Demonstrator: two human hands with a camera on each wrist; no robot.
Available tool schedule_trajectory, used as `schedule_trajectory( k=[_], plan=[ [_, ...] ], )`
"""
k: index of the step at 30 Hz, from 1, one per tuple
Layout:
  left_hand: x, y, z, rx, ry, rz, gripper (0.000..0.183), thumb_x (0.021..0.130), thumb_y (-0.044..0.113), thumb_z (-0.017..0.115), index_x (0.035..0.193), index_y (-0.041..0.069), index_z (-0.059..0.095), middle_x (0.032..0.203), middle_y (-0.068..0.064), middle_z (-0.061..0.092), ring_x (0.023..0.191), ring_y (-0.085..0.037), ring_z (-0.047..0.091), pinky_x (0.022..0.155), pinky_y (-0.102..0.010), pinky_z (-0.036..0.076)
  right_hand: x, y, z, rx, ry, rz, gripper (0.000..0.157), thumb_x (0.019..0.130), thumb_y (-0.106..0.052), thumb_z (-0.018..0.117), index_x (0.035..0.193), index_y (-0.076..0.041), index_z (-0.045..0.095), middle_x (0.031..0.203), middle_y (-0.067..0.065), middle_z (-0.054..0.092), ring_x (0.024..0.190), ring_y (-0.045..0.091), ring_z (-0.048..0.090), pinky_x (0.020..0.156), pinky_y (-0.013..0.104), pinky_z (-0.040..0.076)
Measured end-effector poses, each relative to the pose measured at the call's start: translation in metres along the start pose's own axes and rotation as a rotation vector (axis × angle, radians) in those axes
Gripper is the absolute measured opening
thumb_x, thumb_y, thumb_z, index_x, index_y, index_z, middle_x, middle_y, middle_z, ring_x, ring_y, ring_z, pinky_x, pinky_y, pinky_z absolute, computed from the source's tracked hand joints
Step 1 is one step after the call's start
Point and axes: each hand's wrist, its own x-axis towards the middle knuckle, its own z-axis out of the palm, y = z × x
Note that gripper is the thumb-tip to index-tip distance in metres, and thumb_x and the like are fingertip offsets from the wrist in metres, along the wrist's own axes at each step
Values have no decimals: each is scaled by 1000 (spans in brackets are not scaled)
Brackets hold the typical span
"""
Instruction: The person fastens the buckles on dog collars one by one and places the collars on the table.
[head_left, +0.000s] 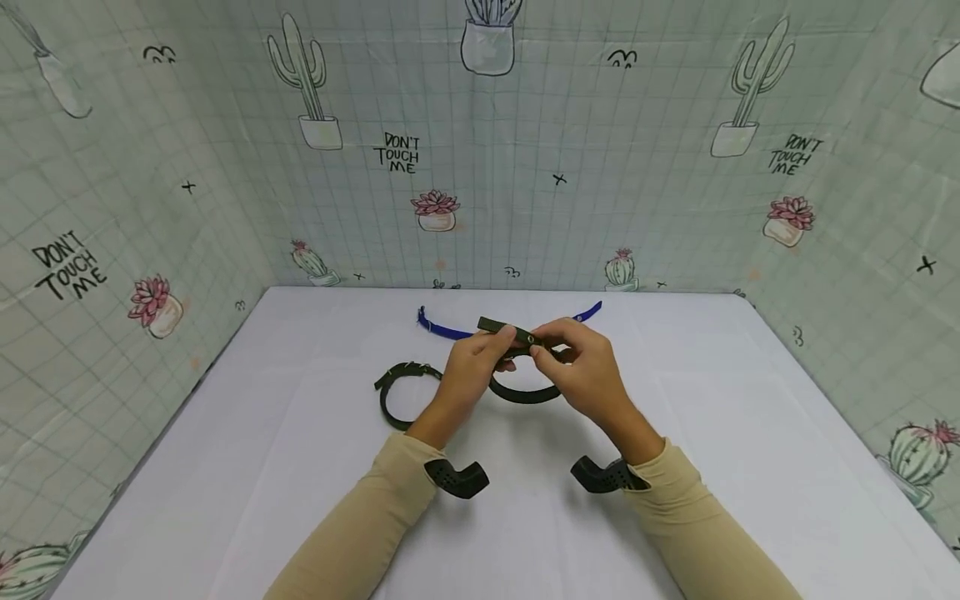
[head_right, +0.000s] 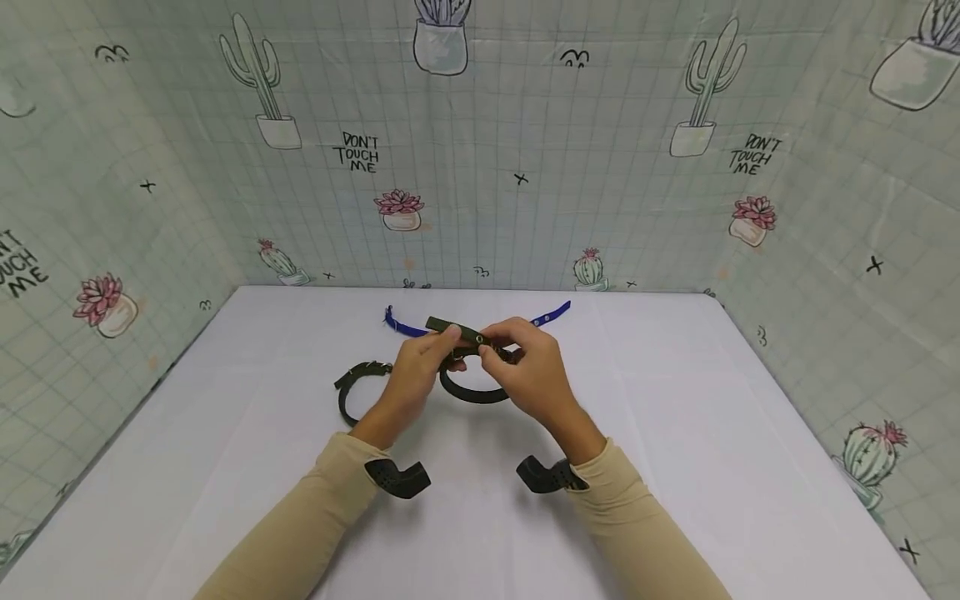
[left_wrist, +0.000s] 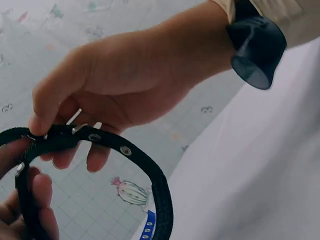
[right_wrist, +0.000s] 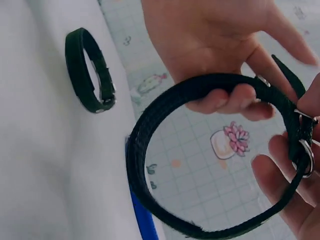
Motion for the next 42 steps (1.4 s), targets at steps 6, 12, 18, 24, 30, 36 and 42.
schedule_trajectory(
  k=[6,12,18,24,30,36,42],
  plan=[
    [-3,-2,2,-98,33,-53,37,100,25,62,96,-9,75,98,-10,69,90,-21,63,88,-41,53,-4,0,3,-93,-6,-102,17,88,-1,73,104,-7,73,103,3,67,85,15,62,61,27,52],
    [-1,2,-1,-123,42,-47,34,98,23,63,94,-9,75,99,-14,70,95,-23,64,94,-48,50,0,-2,2,-146,-73,-114,19,89,-6,72,108,-8,70,101,-1,68,85,14,64,63,29,53],
    [0,1,-4,-182,-3,-80,28,97,20,62,103,-7,71,102,-12,70,101,-24,63,96,-41,48,0,-4,2,-133,-80,-127,20,88,-3,72,107,-8,69,101,0,67,85,14,63,64,30,53],
    [1,1,-6,-186,-53,-69,34,99,25,59,104,-6,72,102,-11,71,101,-25,64,98,-41,46,1,-6,3,-72,-56,-75,20,87,7,70,106,1,69,101,11,67,86,19,62,68,27,52],
    [1,1,-3,-32,-89,104,32,102,24,59,111,-3,74,105,-8,65,88,-22,63,85,-37,52,2,-8,0,136,-6,30,19,92,11,62,111,9,65,105,20,64,88,18,65,73,23,55],
    [-2,0,3,166,-121,274,30,103,21,60,131,11,68,93,-4,59,68,-18,55,61,-29,49,2,-6,-5,267,65,30,21,96,7,61,116,8,67,108,18,68,88,19,69,72,29,58],
    [-5,4,5,298,-73,340,28,105,17,55,128,11,70,89,-4,59,63,-14,53,55,-28,45,2,-7,-4,298,86,17,23,92,13,62,115,11,68,109,21,67,93,18,69,71,30,58]
  ],
)
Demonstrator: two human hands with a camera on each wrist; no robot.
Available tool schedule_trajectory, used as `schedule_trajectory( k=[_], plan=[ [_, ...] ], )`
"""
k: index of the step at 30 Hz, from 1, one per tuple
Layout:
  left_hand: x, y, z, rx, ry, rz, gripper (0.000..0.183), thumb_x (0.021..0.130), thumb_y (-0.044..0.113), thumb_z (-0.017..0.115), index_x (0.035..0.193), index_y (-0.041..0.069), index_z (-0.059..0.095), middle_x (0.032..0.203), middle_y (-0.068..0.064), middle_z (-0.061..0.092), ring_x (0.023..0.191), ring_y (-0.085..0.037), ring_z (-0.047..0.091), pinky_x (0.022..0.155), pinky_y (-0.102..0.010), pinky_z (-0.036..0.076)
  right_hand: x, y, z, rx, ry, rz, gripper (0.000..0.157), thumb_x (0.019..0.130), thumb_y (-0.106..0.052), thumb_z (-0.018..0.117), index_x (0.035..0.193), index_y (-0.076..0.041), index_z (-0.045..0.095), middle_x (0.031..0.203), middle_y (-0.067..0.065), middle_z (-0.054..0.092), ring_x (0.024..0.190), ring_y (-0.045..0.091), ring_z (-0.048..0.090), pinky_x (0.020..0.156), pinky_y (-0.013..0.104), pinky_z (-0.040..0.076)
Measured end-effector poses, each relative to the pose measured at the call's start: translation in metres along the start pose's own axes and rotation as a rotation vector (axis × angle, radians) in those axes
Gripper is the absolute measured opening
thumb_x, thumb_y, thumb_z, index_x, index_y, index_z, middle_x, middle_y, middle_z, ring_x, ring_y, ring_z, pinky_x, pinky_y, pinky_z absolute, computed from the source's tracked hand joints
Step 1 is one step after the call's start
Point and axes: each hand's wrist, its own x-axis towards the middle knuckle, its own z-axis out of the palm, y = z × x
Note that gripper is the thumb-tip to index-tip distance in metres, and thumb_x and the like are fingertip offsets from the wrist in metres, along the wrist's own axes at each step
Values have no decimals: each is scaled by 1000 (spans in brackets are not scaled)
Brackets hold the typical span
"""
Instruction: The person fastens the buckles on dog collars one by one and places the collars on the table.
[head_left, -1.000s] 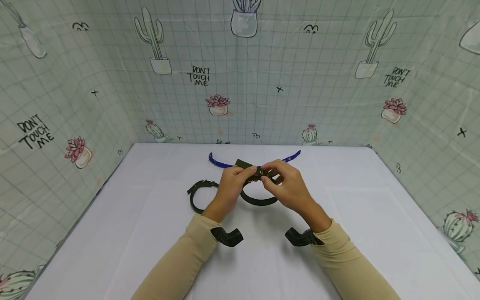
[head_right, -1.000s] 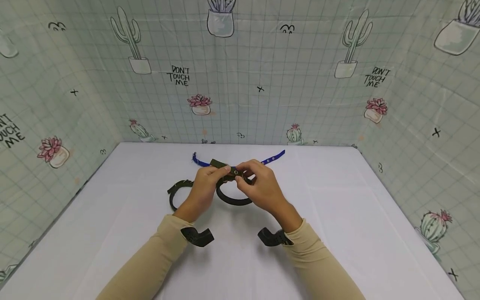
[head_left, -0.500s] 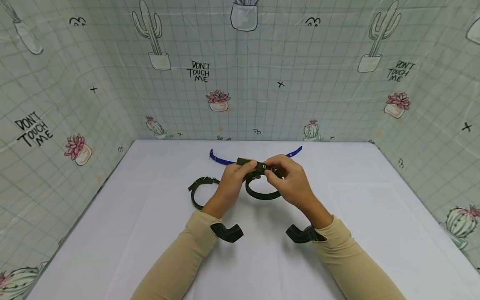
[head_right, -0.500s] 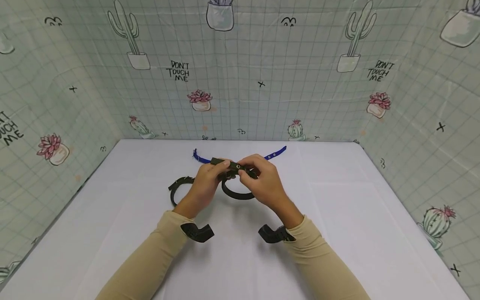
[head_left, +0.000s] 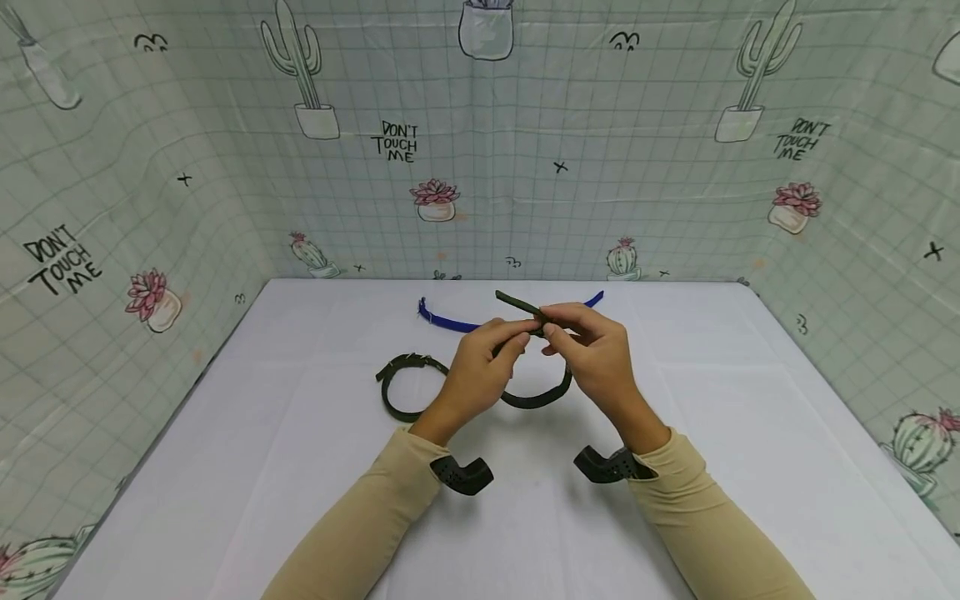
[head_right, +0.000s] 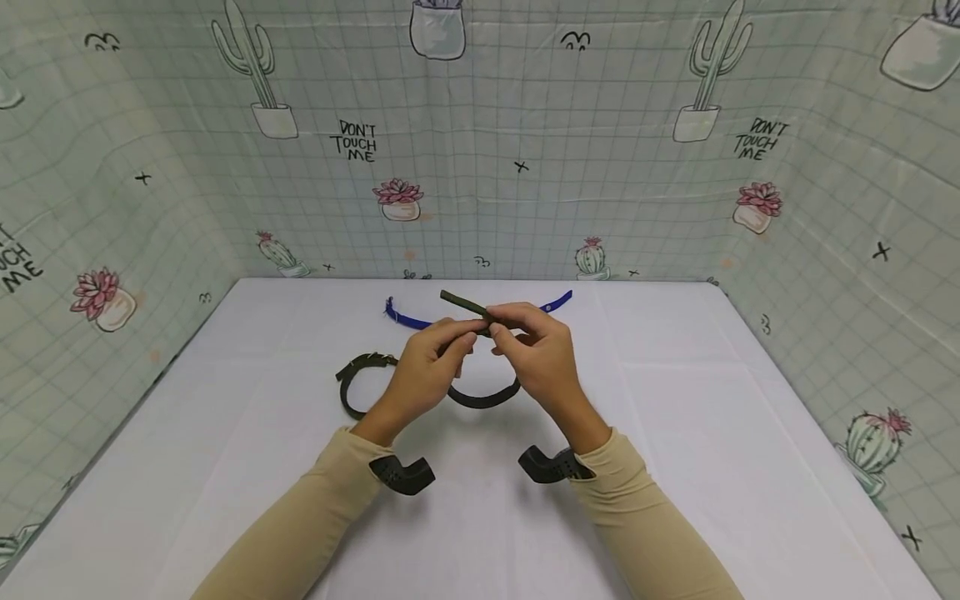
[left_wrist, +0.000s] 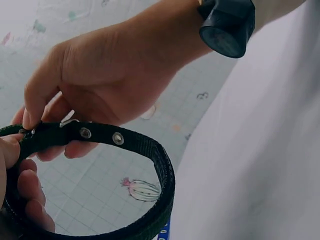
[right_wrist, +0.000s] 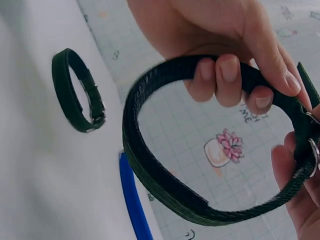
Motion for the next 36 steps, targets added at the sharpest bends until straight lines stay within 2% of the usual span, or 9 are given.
schedule_trajectory(
  k=[3,5,10,14,18,22,27,33,36],
  plan=[
    [0,3,-2,49,6,5,26,106,17,54,125,10,71,90,-3,60,65,-12,53,57,-28,46,0,-10,2,-74,-16,-39,23,90,17,62,111,13,68,107,25,66,93,15,67,73,26,57],
    [1,4,-4,46,3,-11,26,106,18,54,123,10,71,92,-3,61,69,-13,54,60,-29,47,1,-20,3,-150,-29,-76,22,88,17,62,109,13,69,105,25,67,94,16,65,75,24,55],
    [2,7,-8,-56,-3,-111,25,105,25,56,120,11,70,89,-1,60,70,-17,54,61,-31,46,2,-35,4,-288,-57,-120,19,88,15,63,105,10,71,99,21,70,93,19,65,77,23,52],
    [3,8,-9,-207,14,-186,26,102,26,61,123,9,60,85,-9,58,66,-19,51,59,-29,43,2,-36,3,-300,-81,-98,15,89,13,62,101,9,71,98,20,70,90,18,65,76,25,53],
    [5,8,-9,-323,33,-210,30,104,23,58,129,8,56,88,-16,56,63,-18,48,58,-27,41,2,-23,2,-288,-87,-79,15,90,12,62,101,7,71,99,18,70,90,17,65,75,25,52],
    [6,9,-10,-350,48,-206,30,107,26,50,126,5,61,87,-19,55,62,-16,48,57,-25,41,2,-6,-2,-288,-81,-55,16,92,9,63,103,2,73,101,12,71,92,16,64,77,24,52],
    [6,9,-11,-357,79,-207,32,107,29,49,122,3,63,89,-22,58,62,-16,49,58,-24,42,2,-2,-4,-274,-75,-22,16,96,3,60,104,-3,74,101,8,71,88,18,65,76,23,53],
    [5,7,-10,-357,82,-234,32,107,27,50,120,1,63,87,-12,60,63,-16,50,58,-24,43,-1,1,-4,-262,-83,33,15,98,-2,60,104,-4,74,100,8,71,85,18,66,74,24,54],
    [5,4,-10,-360,68,-255,33,107,26,51,121,-2,63,88,-13,61,63,-16,50,59,-24,43,-1,5,-4,-285,-99,46,14,98,-5,63,106,-5,73,101,5,72,87,17,67,75,26,53]
  ],
)
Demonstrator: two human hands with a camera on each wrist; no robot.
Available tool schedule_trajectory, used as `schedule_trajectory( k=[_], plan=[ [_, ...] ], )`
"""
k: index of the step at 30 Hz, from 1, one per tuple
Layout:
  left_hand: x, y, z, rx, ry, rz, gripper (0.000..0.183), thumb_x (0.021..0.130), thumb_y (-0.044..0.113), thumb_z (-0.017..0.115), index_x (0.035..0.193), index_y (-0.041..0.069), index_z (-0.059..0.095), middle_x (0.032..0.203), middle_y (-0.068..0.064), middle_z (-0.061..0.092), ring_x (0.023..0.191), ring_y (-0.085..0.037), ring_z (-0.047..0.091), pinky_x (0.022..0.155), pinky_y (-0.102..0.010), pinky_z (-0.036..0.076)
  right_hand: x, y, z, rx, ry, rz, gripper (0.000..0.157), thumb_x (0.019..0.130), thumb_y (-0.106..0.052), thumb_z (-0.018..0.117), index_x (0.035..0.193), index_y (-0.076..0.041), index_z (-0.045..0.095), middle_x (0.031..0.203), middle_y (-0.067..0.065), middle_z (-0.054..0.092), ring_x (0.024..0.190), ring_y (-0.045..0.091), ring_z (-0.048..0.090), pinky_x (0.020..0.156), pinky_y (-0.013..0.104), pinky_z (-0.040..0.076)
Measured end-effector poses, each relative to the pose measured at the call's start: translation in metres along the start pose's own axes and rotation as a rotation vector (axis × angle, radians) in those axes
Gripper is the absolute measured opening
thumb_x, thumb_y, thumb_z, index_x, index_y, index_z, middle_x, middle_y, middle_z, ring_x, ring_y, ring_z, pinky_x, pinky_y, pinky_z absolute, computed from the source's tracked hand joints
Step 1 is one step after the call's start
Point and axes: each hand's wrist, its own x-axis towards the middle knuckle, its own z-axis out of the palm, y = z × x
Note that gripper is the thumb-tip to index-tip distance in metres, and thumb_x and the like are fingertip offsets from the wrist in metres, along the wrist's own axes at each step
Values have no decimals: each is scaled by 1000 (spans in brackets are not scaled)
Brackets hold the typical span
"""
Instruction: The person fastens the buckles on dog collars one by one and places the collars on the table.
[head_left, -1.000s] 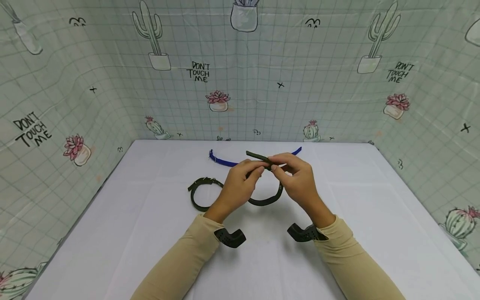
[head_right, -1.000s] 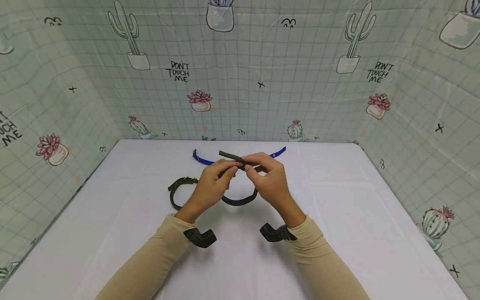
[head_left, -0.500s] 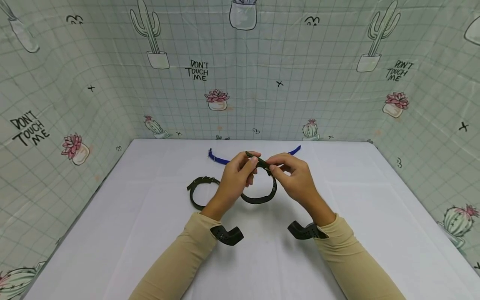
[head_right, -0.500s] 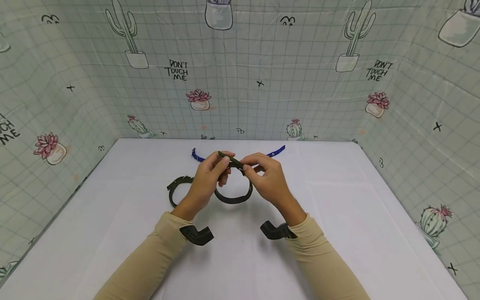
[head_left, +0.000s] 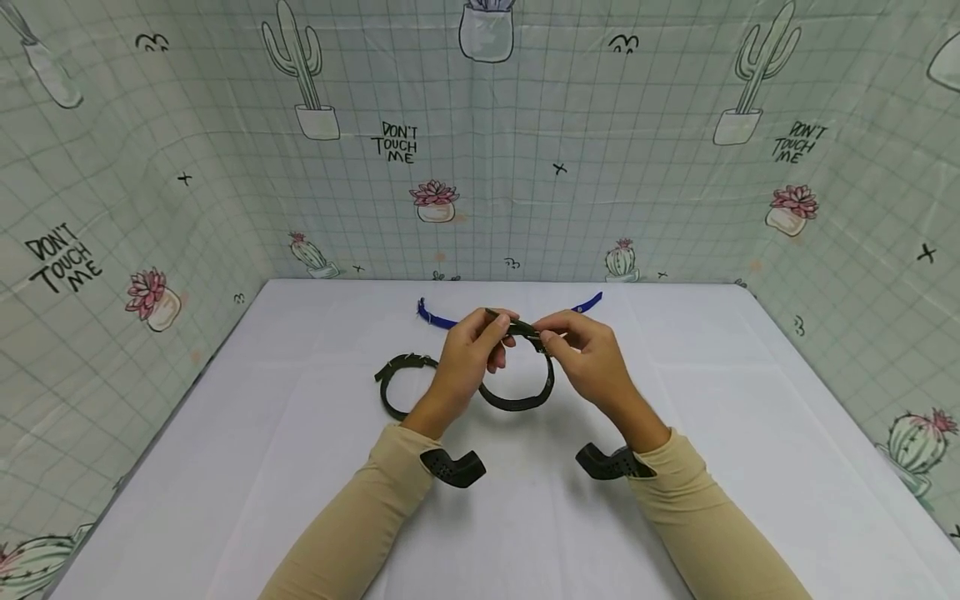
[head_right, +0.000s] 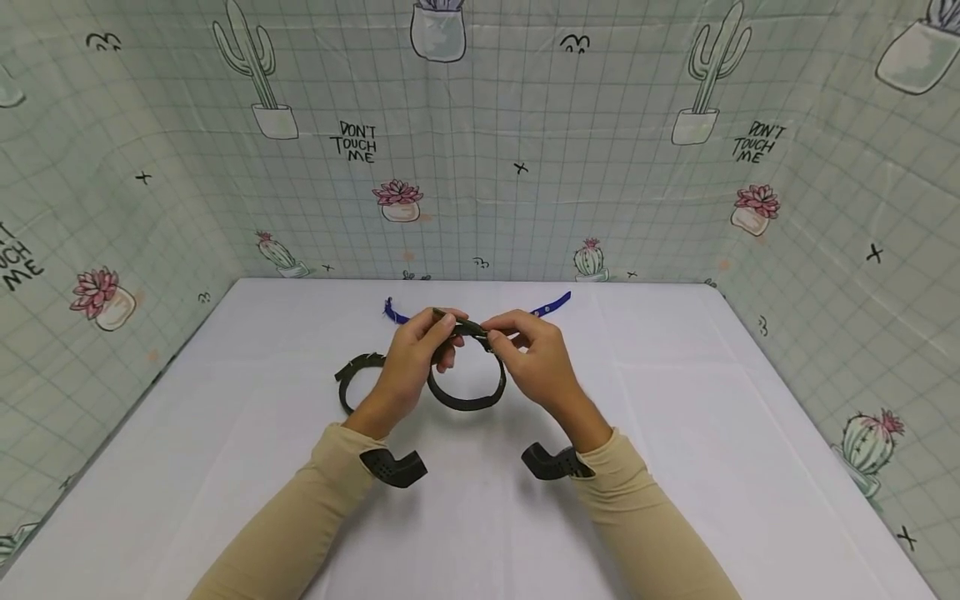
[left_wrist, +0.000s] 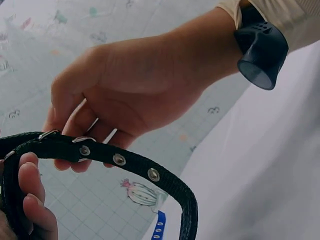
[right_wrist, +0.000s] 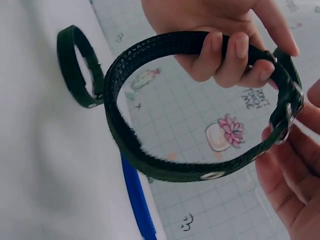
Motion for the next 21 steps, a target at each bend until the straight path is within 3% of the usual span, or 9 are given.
schedule_trajectory(
  k=[4,9,15,21],
  plan=[
    [1,-7,-1,-2,-21,-37,31,106,23,52,122,-2,62,90,-15,61,64,-16,51,59,-24,43,-1,-3,5,-51,-21,2,21,95,-3,66,116,-1,69,110,10,70,98,23,66,80,34,54],
    [2,-12,-1,18,-78,-55,27,104,21,56,122,2,62,96,-14,63,68,-18,54,61,-26,44,-2,-26,10,-57,-18,-55,36,92,5,68,127,8,60,116,20,67,103,33,66,83,44,54],
    [2,-11,-4,101,-141,-44,36,100,20,64,133,7,57,108,-8,66,76,-20,61,65,-31,47,-3,-33,11,-76,46,-91,35,90,8,69,124,8,62,109,22,69,94,33,69,81,29,54],
    [2,-11,-7,126,-120,-59,36,101,22,63,134,8,61,112,-6,69,78,-19,60,71,-41,51,-3,-30,8,-19,76,-91,34,90,10,67,124,9,63,98,22,70,85,32,69,76,23,53]
  ],
)
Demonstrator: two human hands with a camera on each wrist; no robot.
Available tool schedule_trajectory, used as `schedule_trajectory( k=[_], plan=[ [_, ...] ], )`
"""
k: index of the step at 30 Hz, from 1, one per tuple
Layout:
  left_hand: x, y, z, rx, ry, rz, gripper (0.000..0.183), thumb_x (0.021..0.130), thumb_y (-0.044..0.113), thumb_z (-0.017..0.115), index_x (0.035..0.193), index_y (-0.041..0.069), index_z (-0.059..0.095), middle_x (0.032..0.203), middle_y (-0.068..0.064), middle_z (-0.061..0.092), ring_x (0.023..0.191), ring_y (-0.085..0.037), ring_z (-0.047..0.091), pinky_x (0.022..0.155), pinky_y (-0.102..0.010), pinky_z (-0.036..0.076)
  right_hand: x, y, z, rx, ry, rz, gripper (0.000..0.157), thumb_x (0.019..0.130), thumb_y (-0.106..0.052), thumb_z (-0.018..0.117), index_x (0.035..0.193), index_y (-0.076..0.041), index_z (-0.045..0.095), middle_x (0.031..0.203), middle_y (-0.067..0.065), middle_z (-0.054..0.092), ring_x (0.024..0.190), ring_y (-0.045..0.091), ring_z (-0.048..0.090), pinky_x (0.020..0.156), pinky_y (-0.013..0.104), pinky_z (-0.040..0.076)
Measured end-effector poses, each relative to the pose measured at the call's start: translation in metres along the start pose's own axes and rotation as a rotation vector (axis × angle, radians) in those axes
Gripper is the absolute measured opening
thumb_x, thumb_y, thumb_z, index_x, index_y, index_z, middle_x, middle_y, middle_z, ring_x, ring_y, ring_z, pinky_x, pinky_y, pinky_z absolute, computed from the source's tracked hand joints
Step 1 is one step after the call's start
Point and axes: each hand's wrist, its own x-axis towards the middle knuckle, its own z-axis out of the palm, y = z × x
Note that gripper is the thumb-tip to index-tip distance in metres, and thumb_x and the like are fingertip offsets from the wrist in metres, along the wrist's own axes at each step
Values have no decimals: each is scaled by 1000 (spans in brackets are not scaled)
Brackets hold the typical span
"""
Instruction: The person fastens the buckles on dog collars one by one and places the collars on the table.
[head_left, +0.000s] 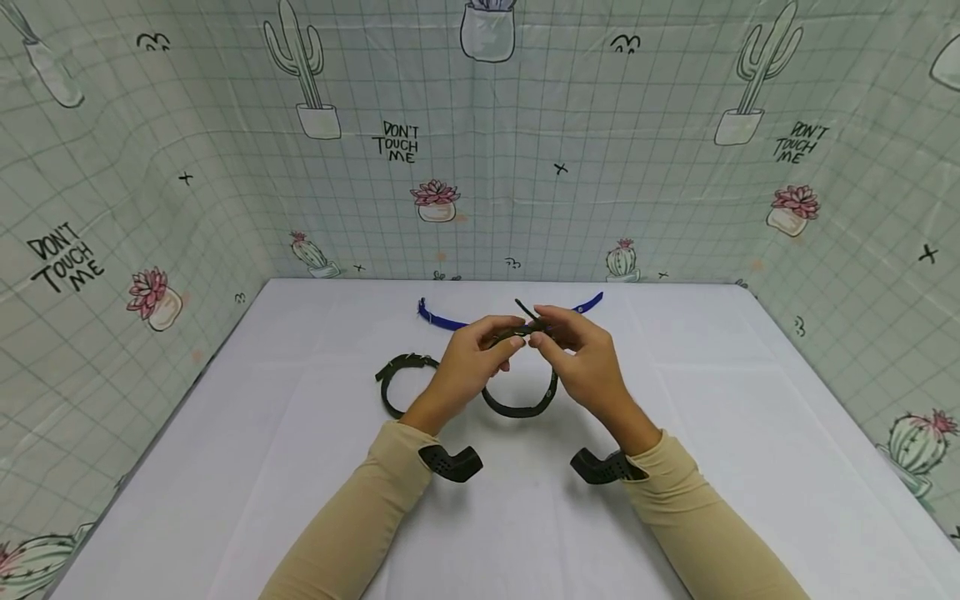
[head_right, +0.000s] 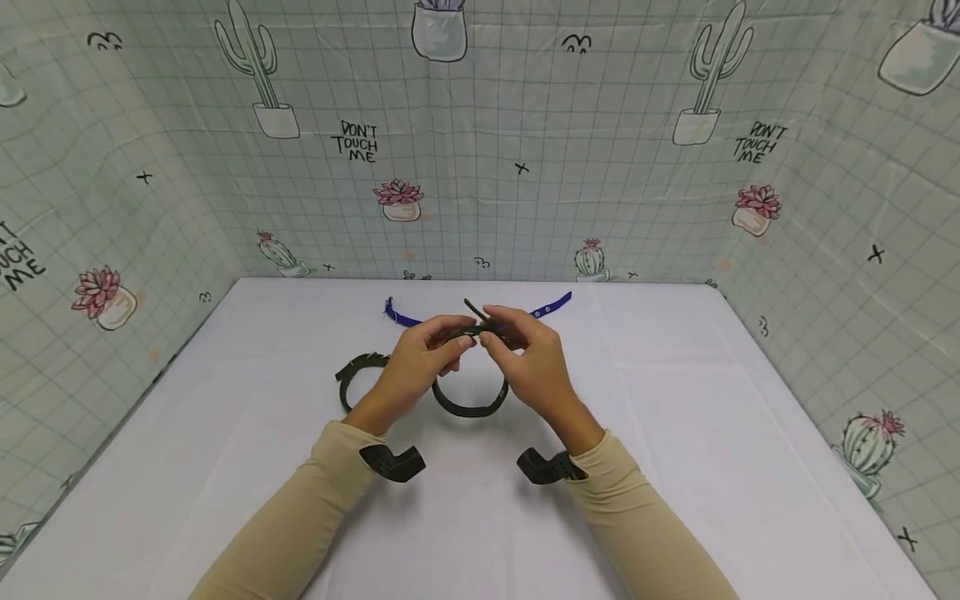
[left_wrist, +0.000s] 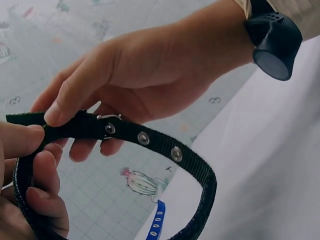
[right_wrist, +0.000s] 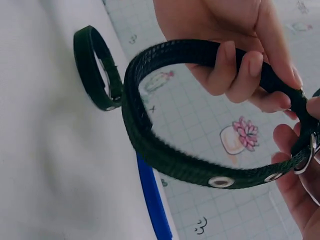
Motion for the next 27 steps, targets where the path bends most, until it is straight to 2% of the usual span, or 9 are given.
schedule_trajectory(
  k=[3,8,12,16,19,21,27],
  plan=[
    [1,-1,-1,-11,12,-10,36,101,25,64,132,8,63,109,-8,69,78,-19,58,75,-46,50,0,0,-1,33,8,2,33,90,11,65,123,10,62,98,23,69,85,31,70,78,25,55],
    [2,-2,-2,-4,33,-22,34,98,31,67,127,11,69,102,-6,70,77,-18,55,69,-34,47,1,0,-1,70,38,5,34,90,13,63,124,11,62,104,26,66,92,27,69,80,27,55],
    [1,-3,-3,22,32,-35,34,97,34,69,124,13,71,97,-2,67,77,-18,54,66,-31,45,1,0,-3,81,50,-3,41,90,15,61,130,9,59,106,27,66,94,32,68,81,25,54],
    [1,-2,-2,27,26,-57,38,94,36,73,124,14,71,107,1,70,91,-17,62,77,-33,51,2,2,-6,100,58,-36,46,89,19,59,134,11,57,106,29,65,91,41,66,81,22,53],
    [1,-1,-1,13,22,-62,40,92,36,75,125,13,71,114,0,70,104,-17,65,89,-36,53,3,4,-6,127,61,-76,42,88,22,57,129,15,58,105,31,64,89,43,64,80,21,52],
    [1,0,-1,6,28,-59,40,92,35,75,124,11,71,115,-2,70,107,-18,65,92,-37,53,3,7,-5,149,58,-98,36,89,22,56,124,17,61,105,31,63,89,43,64,79,21,52],
    [1,1,-2,7,48,-43,37,91,32,77,121,11,72,108,-3,70,101,-19,66,87,-35,54,4,8,-5,172,39,-114,23,91,21,56,108,16,69,103,27,65,95,24,63,83,23,52]
  ],
)
